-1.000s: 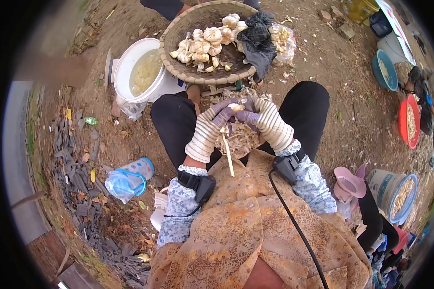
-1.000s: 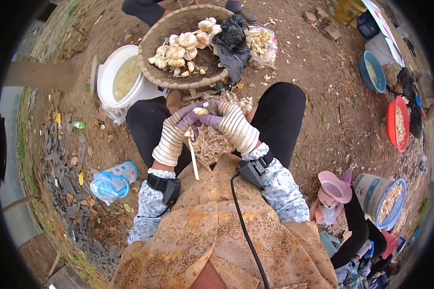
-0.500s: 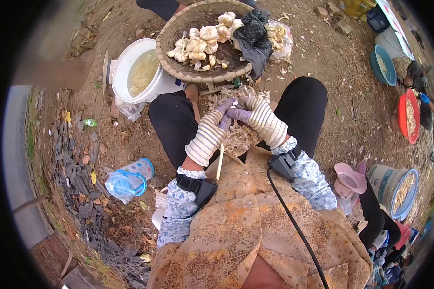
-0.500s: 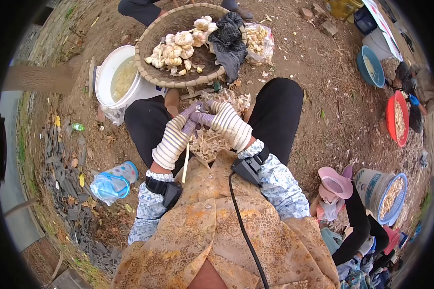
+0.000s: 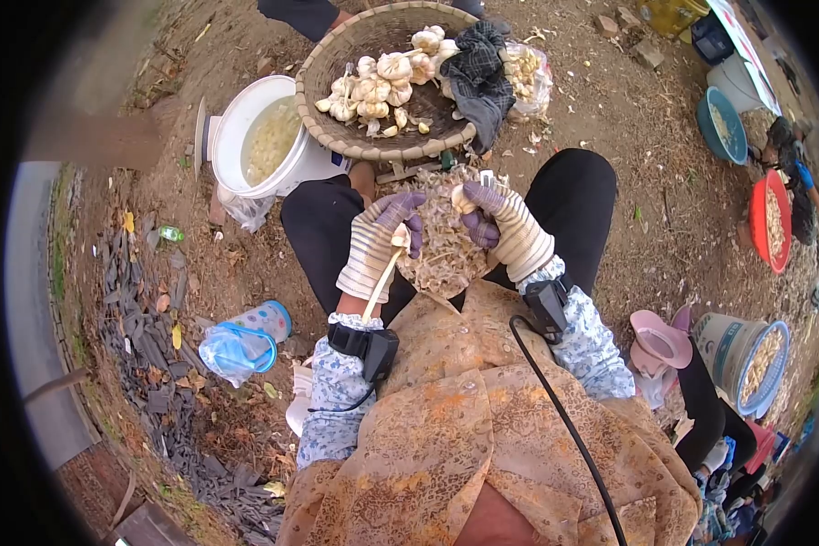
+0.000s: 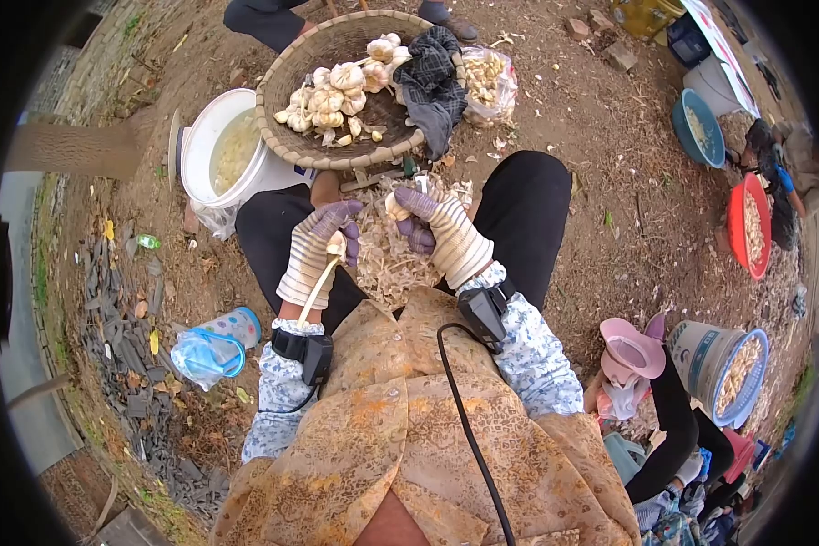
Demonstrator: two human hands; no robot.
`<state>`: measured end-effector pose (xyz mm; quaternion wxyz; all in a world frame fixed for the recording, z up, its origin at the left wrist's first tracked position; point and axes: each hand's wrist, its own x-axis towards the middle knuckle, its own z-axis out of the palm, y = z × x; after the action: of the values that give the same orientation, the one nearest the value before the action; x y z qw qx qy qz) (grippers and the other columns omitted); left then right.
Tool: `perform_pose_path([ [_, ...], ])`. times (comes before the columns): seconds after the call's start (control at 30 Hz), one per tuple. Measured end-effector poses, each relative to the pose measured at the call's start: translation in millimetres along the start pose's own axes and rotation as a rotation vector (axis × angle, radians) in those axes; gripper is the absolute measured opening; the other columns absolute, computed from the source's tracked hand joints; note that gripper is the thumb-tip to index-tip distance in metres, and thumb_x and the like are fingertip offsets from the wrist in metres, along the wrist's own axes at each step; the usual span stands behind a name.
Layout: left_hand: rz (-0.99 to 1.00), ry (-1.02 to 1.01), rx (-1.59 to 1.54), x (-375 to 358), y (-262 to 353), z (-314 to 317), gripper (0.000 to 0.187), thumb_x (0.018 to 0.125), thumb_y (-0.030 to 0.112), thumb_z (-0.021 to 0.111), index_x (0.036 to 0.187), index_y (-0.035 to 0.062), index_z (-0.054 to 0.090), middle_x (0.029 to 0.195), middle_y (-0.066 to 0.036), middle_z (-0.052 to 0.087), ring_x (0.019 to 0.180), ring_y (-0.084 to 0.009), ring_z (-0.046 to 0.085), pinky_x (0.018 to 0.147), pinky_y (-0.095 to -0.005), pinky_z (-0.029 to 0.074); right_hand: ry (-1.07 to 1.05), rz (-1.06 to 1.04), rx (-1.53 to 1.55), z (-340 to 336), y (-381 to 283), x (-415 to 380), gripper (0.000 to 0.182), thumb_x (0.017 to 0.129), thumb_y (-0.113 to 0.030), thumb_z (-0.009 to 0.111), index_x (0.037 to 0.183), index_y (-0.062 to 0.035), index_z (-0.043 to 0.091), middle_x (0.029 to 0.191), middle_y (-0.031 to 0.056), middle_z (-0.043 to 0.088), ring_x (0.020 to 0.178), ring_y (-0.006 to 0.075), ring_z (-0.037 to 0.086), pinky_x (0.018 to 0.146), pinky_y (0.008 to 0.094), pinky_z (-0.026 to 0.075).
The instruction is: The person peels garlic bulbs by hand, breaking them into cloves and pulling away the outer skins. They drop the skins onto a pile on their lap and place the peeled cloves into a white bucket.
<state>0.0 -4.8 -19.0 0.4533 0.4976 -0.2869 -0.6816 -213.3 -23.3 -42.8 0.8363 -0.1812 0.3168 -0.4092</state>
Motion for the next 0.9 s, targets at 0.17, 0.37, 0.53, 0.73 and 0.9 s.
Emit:
perform_pose_path([
  [0.17, -0.105, -0.069, 0.058, 3.4, -4.2, 6.4, 0.028, 0.094, 0.022, 0.065, 0.109, -0.0024, 0.068, 0.073, -0.002, 0.061, 0.054, -0.0118, 0.059, 0.044, -0.0242, 0.047, 0.179, -0.011, -0.027, -2.8, -0.3, -0.9, 0.026, 0.092, -0.032, 0.068, 0.091, -0.0068, 0.067, 0.064, 0.0012, 0.057, 0.039, 0.0059, 0.036, 0.04, 0.0224, 0.025],
  [0.37, -0.301, -0.01, 0.487, 19.6, -37.0, -21.1, 0.024, 0.091, 0.018, 0.067, 0.103, -0.0021, 0.069, 0.065, -0.002, 0.058, 0.048, -0.0124, 0.057, 0.038, -0.0258, 0.044, 0.324, 0.053, 0.021, -21.3, 6.9, -4.0, 0.025, 0.091, -0.031, 0.068, 0.088, -0.0067, 0.064, 0.069, 0.003, 0.059, 0.045, 0.0065, 0.038, 0.043, 0.0223, 0.031],
  [0.53, 0.037, 0.069, 0.158, 40.2, -5.1, 4.2, 0.035, 0.09, 0.02, 0.07, 0.116, -0.0035, 0.064, 0.08, -0.009, 0.064, 0.05, -0.0128, 0.057, 0.042, -0.026, 0.045, 0.317, 0.04, 0.047, -24.0, 5.9, -3.6, 0.024, 0.092, -0.029, 0.067, 0.09, -0.0052, 0.063, 0.072, 0.0052, 0.06, 0.046, 0.0065, 0.039, 0.043, 0.0217, 0.033],
  [0.73, 0.307, -0.037, 0.387, 44.2, 20.7, 27.6, 0.033, 0.097, 0.017, 0.062, 0.125, 0.0016, 0.063, 0.094, -0.005, 0.065, 0.064, -0.0055, 0.053, 0.055, -0.0206, 0.044, 0.1, -0.026, -0.171, -2.1, -10.6, -15.3, 0.024, 0.093, -0.026, 0.066, 0.091, -0.0027, 0.065, 0.072, 0.0042, 0.063, 0.047, 0.0053, 0.04, 0.044, 0.0219, 0.033],
  [0.9, 0.021, -0.242, 0.316, 17.1, -7.7, 30.2, 0.033, 0.096, 0.022, 0.064, 0.12, -0.0002, 0.064, 0.087, -0.004, 0.068, 0.067, -0.0081, 0.059, 0.056, -0.0218, 0.047, 0.122, -0.015, -0.186, 5.6, -8.7, -15.9, 0.018, 0.091, -0.024, 0.07, 0.091, -0.0061, 0.067, 0.069, 0.0007, 0.062, 0.046, 0.0035, 0.04, 0.043, 0.0188, 0.029],
])
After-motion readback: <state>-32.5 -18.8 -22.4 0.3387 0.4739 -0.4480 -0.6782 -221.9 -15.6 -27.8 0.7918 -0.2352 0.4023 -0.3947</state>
